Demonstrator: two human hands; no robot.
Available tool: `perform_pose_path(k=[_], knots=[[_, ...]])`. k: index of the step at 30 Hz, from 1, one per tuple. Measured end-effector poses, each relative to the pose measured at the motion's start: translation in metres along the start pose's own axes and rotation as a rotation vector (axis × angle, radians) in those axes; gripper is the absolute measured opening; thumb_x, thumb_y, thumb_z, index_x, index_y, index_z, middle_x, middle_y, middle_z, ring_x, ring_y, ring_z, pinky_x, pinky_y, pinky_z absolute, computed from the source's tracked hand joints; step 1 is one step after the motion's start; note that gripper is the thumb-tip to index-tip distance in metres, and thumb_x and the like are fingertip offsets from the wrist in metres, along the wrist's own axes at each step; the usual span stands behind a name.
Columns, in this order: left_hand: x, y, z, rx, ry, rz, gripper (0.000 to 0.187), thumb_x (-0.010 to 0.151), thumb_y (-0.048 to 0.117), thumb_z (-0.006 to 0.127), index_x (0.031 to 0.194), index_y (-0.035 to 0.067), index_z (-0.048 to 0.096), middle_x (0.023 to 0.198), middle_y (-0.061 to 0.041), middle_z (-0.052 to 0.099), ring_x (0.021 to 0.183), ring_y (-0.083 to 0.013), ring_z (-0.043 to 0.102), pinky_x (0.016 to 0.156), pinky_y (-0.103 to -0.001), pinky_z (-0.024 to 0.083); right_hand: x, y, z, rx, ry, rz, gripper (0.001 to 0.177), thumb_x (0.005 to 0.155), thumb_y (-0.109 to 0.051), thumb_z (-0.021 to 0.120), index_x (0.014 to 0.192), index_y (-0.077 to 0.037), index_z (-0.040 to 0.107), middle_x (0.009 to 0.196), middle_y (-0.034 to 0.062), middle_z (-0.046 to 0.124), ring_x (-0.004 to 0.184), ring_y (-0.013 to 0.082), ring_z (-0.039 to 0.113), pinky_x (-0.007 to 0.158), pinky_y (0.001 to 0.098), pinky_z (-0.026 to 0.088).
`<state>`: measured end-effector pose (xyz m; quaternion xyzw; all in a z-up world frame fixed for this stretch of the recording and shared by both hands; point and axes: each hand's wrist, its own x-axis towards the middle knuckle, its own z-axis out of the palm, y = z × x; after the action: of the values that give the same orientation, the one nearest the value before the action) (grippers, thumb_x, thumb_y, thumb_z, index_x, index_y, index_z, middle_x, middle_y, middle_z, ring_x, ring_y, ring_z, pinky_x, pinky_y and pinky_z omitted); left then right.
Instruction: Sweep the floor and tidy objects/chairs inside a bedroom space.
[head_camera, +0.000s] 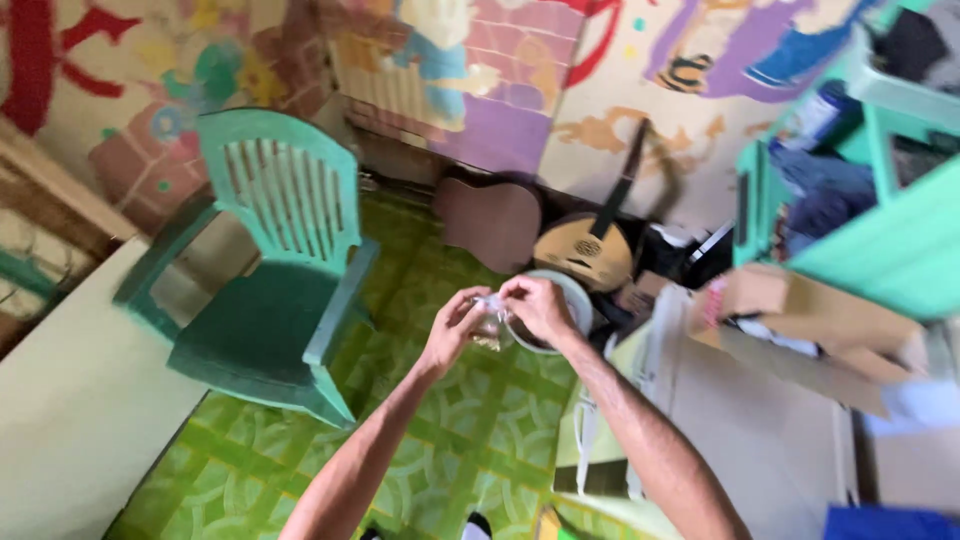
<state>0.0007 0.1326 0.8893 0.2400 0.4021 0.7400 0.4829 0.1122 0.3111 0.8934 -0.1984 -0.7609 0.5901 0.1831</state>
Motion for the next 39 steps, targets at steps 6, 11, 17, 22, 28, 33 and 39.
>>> perform_pose_path(k=[6, 11, 17, 22, 28, 33, 39], knots=[[0.031, -0.036, 0.053, 0.131, 0.051, 0.046, 0.032, 0.098, 0.011, 0.068, 0.128, 0.001, 0.061, 0.106, -0.009, 0.073, 0.084, -0.0163, 0.071, 0.075, -0.034, 0.063, -0.053, -0.039, -0.049, -0.158, 0.143, -0.017, 0.009, 0.089, 0.0, 0.073, 0.098, -0.001, 0.075, 0.088, 0.0021, 0.075, 0.08, 0.0076, 0.071, 0.071, 0.024, 0.058], [0.048, -0.052, 0.08, 0.088, 0.001, 0.01, 0.025, 0.096, 0.005, 0.07, 0.119, -0.003, 0.066, 0.101, -0.009, 0.075, 0.086, -0.0148, 0.072, 0.077, -0.032, 0.062, -0.08, -0.033, -0.077, -0.033, 0.194, -0.002, 0.014, 0.093, -0.004, 0.072, 0.105, 0.002, 0.074, 0.095, 0.0036, 0.076, 0.086, 0.0083, 0.07, 0.075, 0.0237, 0.058], [0.075, -0.068, 0.115, 0.076, -0.111, 0.058, 0.015, 0.095, 0.002, 0.072, 0.108, -0.002, 0.067, 0.095, -0.008, 0.074, 0.081, -0.014, 0.071, 0.076, -0.031, 0.061, -0.104, -0.046, -0.114, 0.132, 0.283, 0.123, 0.024, 0.097, -0.008, 0.067, 0.119, 0.0, 0.071, 0.111, 0.0087, 0.075, 0.093, 0.0131, 0.073, 0.078, 0.0322, 0.064], [0.087, -0.101, 0.156, 0.066, -0.178, 0.1, 0.012, 0.096, 0.003, 0.07, 0.107, -0.001, 0.068, 0.096, -0.006, 0.074, 0.081, -0.0119, 0.071, 0.076, -0.028, 0.061, -0.143, -0.092, -0.123, 0.209, 0.363, 0.146, 0.039, 0.092, -0.005, 0.069, 0.13, -0.006, 0.062, 0.123, 0.0107, 0.07, 0.098, 0.0149, 0.073, 0.079, 0.0369, 0.067], [0.1, -0.147, 0.214, -0.101, -0.235, 0.097, 0.013, 0.094, -0.001, 0.072, 0.106, 0.0, 0.067, 0.099, -0.002, 0.072, 0.087, -0.0085, 0.068, 0.076, -0.026, 0.058, -0.17, -0.068, -0.163, 0.076, 0.537, 0.196, 0.041, 0.087, 0.004, 0.07, 0.127, -0.005, 0.065, 0.115, 0.0123, 0.071, 0.091, 0.0189, 0.074, 0.072, 0.0376, 0.067], [0.123, -0.194, 0.249, 0.008, -0.287, 0.074, 0.015, 0.097, -0.002, 0.071, 0.111, 0.0, 0.067, 0.105, -0.006, 0.075, 0.094, -0.0108, 0.07, 0.082, -0.026, 0.057, -0.187, -0.029, -0.226, 0.046, 0.61, 0.155, 0.029, 0.089, 0.003, 0.072, 0.118, -0.001, 0.072, 0.105, 0.01, 0.077, 0.089, 0.0161, 0.075, 0.078, 0.0298, 0.066], [0.146, -0.191, 0.307, 0.619, -0.27, 0.122, 0.03, 0.091, 0.011, 0.076, 0.12, 0.01, 0.067, 0.108, -0.003, 0.075, 0.092, -0.0144, 0.072, 0.082, -0.029, 0.058, -0.205, 0.042, -0.343, -0.05, 0.736, 0.214, 0.017, 0.088, 0.0, 0.074, 0.104, 0.001, 0.077, 0.094, 0.0087, 0.078, 0.081, 0.0137, 0.075, 0.072, 0.0276, 0.063]])
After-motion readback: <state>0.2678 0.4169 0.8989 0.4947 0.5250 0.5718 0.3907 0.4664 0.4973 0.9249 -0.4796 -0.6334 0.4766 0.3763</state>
